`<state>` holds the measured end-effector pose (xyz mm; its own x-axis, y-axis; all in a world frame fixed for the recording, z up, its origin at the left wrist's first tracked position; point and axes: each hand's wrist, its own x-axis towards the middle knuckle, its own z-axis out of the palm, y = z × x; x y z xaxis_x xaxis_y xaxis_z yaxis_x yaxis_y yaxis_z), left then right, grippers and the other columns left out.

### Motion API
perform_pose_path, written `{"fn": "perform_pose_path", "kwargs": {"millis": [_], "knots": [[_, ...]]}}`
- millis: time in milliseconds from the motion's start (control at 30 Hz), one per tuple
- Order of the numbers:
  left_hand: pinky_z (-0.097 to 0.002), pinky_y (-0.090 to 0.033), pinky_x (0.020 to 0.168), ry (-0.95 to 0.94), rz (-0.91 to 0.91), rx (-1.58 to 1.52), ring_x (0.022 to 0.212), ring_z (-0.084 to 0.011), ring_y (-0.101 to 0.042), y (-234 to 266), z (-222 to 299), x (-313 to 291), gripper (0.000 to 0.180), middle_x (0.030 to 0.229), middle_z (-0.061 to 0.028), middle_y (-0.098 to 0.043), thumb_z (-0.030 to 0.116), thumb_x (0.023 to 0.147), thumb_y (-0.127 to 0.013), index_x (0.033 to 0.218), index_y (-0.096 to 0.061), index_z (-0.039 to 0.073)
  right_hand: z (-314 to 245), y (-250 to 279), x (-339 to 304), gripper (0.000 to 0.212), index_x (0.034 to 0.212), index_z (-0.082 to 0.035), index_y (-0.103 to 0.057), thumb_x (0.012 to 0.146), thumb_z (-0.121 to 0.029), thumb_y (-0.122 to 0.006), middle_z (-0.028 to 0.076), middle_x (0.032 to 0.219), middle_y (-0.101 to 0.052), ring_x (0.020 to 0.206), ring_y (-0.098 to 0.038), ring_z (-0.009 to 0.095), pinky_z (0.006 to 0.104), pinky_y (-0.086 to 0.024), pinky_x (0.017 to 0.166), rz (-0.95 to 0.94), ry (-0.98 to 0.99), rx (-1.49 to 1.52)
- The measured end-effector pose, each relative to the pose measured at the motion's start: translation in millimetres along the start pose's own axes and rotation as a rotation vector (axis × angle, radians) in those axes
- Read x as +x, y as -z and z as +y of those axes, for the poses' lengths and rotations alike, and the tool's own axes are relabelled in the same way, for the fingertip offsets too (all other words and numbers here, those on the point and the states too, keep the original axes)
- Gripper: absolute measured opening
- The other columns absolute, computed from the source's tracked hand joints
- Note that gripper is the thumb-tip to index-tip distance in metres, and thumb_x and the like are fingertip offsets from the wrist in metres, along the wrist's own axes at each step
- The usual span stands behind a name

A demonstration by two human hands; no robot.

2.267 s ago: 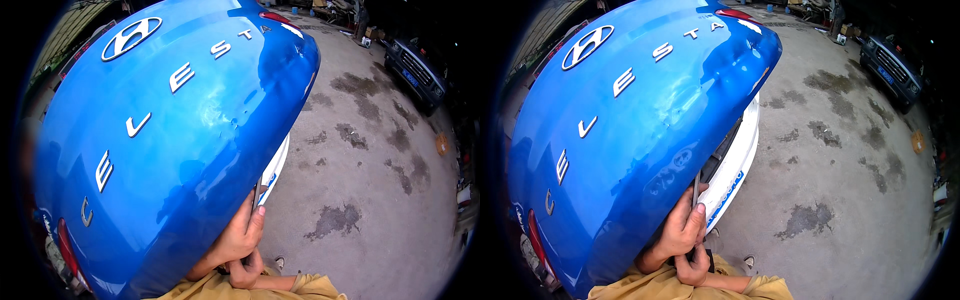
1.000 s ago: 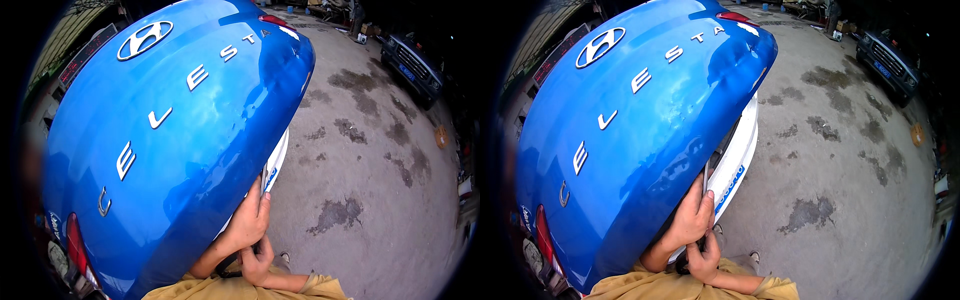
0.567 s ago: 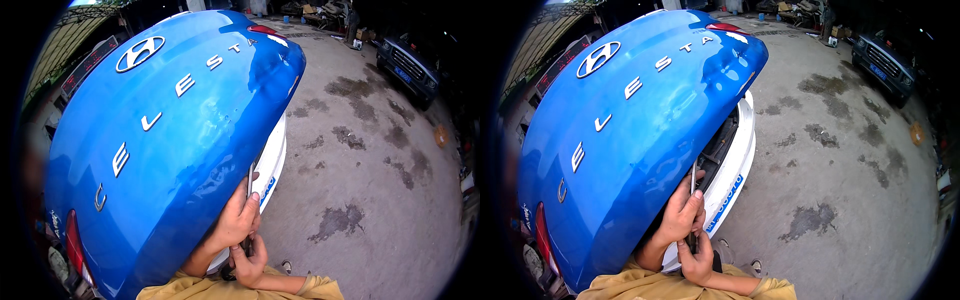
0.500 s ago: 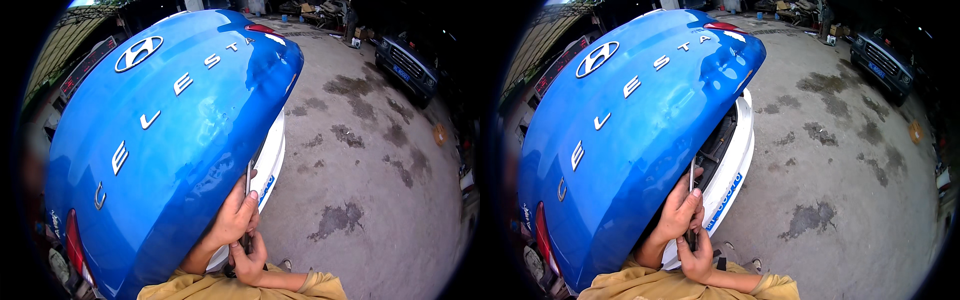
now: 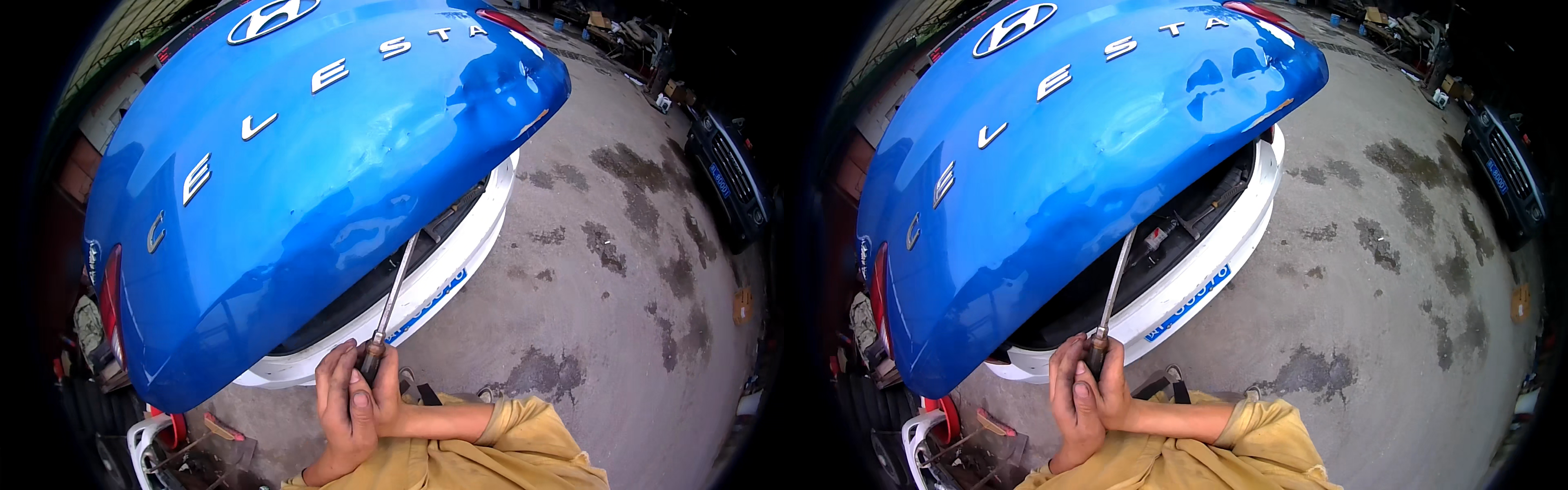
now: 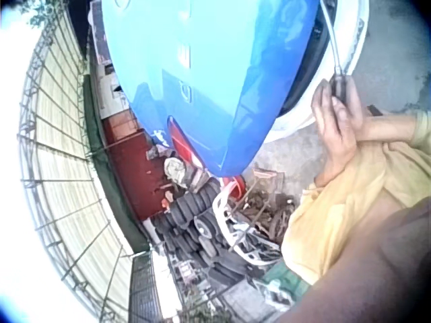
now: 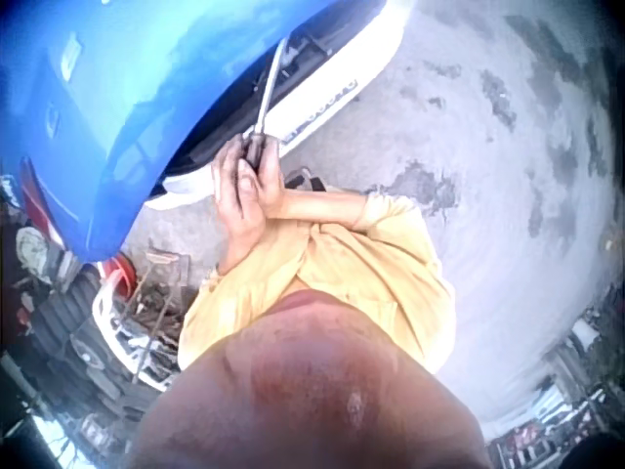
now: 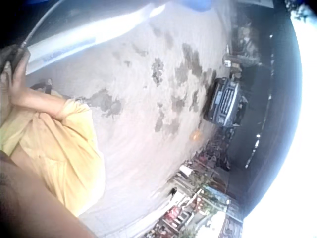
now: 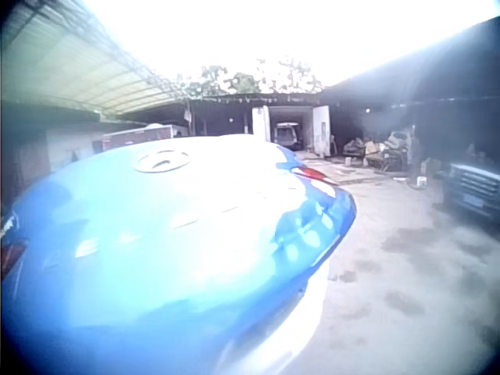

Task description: The person uses a hammer and a metal rod to repair dents on the blue trunk lid of a Hyundai Celesta. They repeatedly open the trunk, position the rod against the dent from the inside, and strike the rod with the hammer to push the metal back into shape. The process involves multiple strikes and adjustments to different areas of the dent.

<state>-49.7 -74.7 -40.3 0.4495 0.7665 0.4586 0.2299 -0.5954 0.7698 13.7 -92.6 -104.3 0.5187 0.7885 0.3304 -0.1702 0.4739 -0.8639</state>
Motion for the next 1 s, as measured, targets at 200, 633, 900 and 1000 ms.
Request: {"fn": "perform_pose_path", "kwargs": {"millis": [200, 633, 900, 1000], "knots": [[-0.0413, -0.050, 0.077, 0.017, 0.503, 0.373, 0.086, -0.0328, -0.064, -38, -2, 5, 0.042, 0.094, -0.0222, -0.066, 0.025, 0.105, -0.044, 0.096, -0.066, -0.010, -26, 43, 54, 0.044, 0.120, 0.004, -0.041, 0.100, -0.030, -0.060, 0.013, 0.082, -0.061, 0.069, -0.061, 0.026, 0.0369, -0.048, 0.063, -0.385, -0.200, -0.137], [-0.0309, -0.038, 0.046, -0.165, 0.712, 0.618, 0.045, -0.0195, -0.052, -43, -50, 8, 0.048, 0.055, -0.0102, -0.058, 0.028, 0.105, -0.046, 0.071, -0.060, -0.003, 26, 18, 97, 0.010, 0.101, 0.004, -0.045, 0.100, -0.005, -0.047, 0.010, 0.072, -0.057, 0.053, -0.052, 0.016, 0.0315, -0.042, 0.051, -0.147, 0.220, 0.405], [-0.0312, -0.040, 0.049, -0.193, 0.560, 0.647, 0.050, -0.0213, -0.055, -21, -54, 5, 0.048, 0.062, -0.0106, -0.061, 0.031, 0.107, -0.043, 0.075, -0.060, 0.000, 18, 9, 96, 0.011, 0.103, 0.005, -0.043, 0.101, -0.005, -0.046, 0.010, 0.072, -0.056, 0.055, -0.051, 0.020, 0.0345, -0.041, 0.052, -0.109, 0.079, 0.472], [-0.0292, -0.040, 0.049, -0.151, 0.544, 0.675, 0.052, -0.0189, -0.055, -18, -61, -3, 0.050, 0.063, -0.0106, -0.061, 0.034, 0.108, -0.041, 0.078, -0.060, 0.000, 15, 9, 99, 0.011, 0.104, 0.006, -0.045, 0.099, -0.004, -0.047, 0.011, 0.074, -0.057, 0.054, -0.052, 0.023, 0.0370, -0.041, 0.052, -0.096, 0.150, 0.336]]}}
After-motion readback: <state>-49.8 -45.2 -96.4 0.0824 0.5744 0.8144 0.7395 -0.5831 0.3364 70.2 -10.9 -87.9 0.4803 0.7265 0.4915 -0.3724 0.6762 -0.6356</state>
